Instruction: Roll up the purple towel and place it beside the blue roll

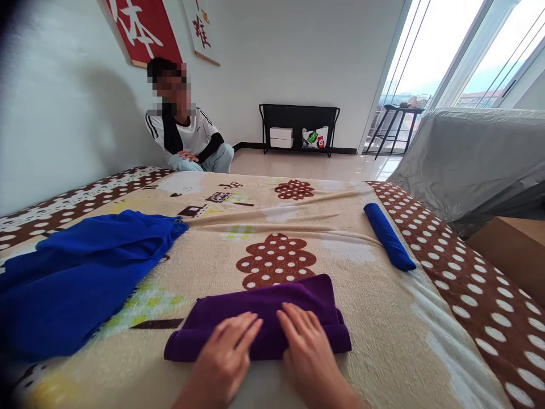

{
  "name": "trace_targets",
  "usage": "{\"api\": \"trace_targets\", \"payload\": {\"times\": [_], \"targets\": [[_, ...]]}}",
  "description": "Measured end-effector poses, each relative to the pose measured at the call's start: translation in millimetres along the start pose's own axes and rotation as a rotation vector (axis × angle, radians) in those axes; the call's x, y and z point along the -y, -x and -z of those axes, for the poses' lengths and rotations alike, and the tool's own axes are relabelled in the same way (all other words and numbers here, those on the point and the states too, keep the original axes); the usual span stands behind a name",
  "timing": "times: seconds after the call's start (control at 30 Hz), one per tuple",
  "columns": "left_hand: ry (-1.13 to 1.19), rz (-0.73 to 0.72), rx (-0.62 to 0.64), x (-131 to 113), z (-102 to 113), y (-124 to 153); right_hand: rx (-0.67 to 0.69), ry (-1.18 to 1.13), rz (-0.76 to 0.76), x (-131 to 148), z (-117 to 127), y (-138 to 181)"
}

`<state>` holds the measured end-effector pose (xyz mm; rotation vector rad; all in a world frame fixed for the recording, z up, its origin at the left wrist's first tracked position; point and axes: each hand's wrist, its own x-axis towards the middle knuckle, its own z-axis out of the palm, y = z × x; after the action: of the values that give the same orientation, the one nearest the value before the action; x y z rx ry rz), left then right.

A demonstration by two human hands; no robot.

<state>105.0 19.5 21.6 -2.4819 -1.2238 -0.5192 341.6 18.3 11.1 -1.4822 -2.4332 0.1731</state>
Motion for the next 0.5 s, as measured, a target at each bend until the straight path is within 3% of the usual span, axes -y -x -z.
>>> {"api": "trace_targets", "payload": {"times": [0.1, 0.23, 0.33, 0.4, 0.5], "targets": [[0.071, -0.032, 0.128, 4, -14, 0, 0.123, -0.054, -0.031, -4, -5, -16], [0.020, 0.276, 0.253, 65, -22, 38, 0.063, 0.012, -0.276, -62, -6, -5], [-0.033, 0.367, 0.243, 90, -18, 56, 0.029, 0.034, -0.313, -82, -4, 3], [-0.056, 0.338, 0.194, 82, -15, 49, 0.004, 0.043, -0.302, -73, -2, -1], [-0.006, 0.216, 0.161, 50, -16, 21, 0.044, -0.013, -0.168, -47, -1, -18]]}}
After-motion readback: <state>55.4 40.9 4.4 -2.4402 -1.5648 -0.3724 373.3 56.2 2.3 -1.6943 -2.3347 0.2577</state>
